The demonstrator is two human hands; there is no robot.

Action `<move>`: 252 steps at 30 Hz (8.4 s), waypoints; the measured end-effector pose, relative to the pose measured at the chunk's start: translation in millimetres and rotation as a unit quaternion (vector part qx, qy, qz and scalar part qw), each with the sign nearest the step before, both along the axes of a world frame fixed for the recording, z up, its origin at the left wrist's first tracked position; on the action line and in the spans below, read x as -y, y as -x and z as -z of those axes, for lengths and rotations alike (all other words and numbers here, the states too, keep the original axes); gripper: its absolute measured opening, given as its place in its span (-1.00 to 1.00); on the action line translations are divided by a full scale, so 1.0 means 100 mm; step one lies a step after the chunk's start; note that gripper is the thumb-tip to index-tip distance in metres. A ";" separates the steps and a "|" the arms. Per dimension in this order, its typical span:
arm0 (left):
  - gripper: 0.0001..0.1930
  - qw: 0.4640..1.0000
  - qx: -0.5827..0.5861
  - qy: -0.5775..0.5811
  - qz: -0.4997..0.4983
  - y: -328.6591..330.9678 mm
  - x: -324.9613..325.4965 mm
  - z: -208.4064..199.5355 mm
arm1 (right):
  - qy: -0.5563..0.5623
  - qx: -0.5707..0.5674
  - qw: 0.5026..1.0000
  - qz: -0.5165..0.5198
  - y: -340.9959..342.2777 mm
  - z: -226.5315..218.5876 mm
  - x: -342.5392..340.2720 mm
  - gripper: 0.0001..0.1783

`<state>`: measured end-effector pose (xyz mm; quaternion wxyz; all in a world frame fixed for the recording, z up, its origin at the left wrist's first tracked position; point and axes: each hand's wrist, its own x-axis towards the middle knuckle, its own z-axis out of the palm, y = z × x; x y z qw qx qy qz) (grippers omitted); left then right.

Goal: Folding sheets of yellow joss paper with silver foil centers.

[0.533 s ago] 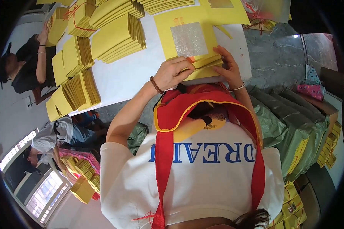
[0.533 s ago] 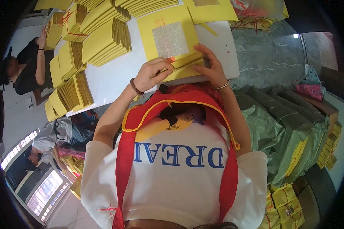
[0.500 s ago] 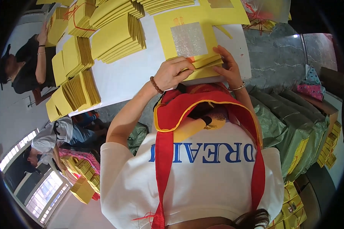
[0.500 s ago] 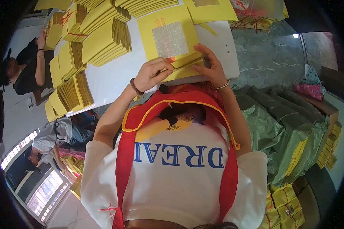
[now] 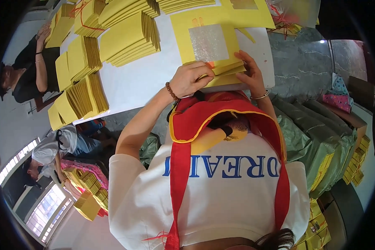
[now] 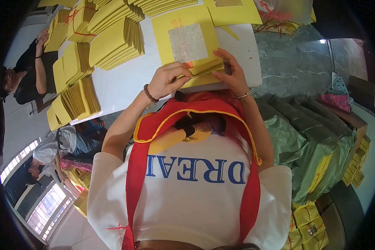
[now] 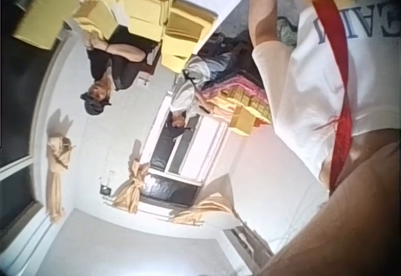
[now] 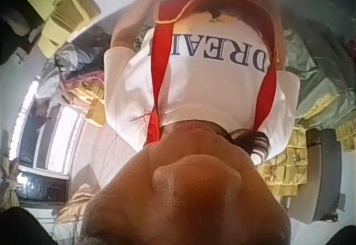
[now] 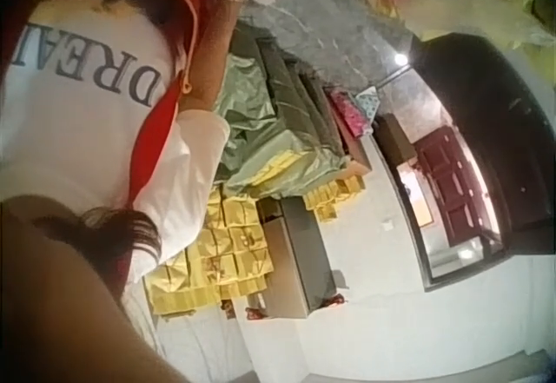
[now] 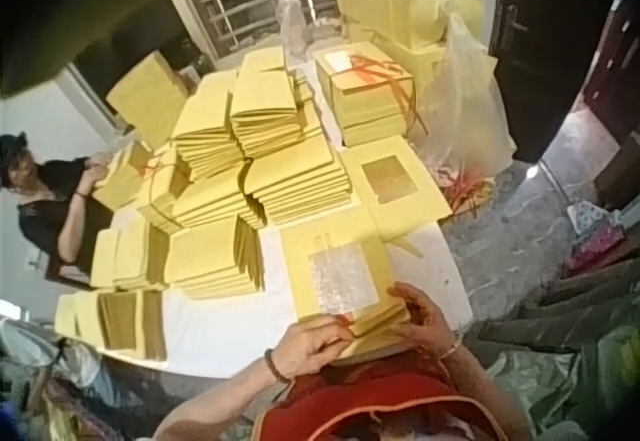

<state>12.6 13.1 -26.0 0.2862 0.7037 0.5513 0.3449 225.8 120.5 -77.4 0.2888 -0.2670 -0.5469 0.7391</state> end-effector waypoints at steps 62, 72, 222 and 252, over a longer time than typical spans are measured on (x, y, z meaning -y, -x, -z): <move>-0.87 0.999 0.012 0.025 -0.040 -0.02 -0.01 0.04 | -0.007 -0.003 1.000 0.015 0.00 0.13 0.03 -0.23; -0.85 0.997 0.033 0.044 -0.061 -0.03 -0.01 0.05 | 0.007 0.000 1.000 0.025 0.00 0.15 0.03 -0.30; -0.75 0.930 0.258 0.154 -0.211 0.08 0.03 0.06 | -0.042 0.082 0.992 0.086 0.08 -0.40 0.03 -0.52; -0.77 0.883 0.380 0.066 -0.266 0.35 -0.07 -0.09 | -0.258 0.206 0.939 0.094 0.05 -0.36 -0.01 -0.41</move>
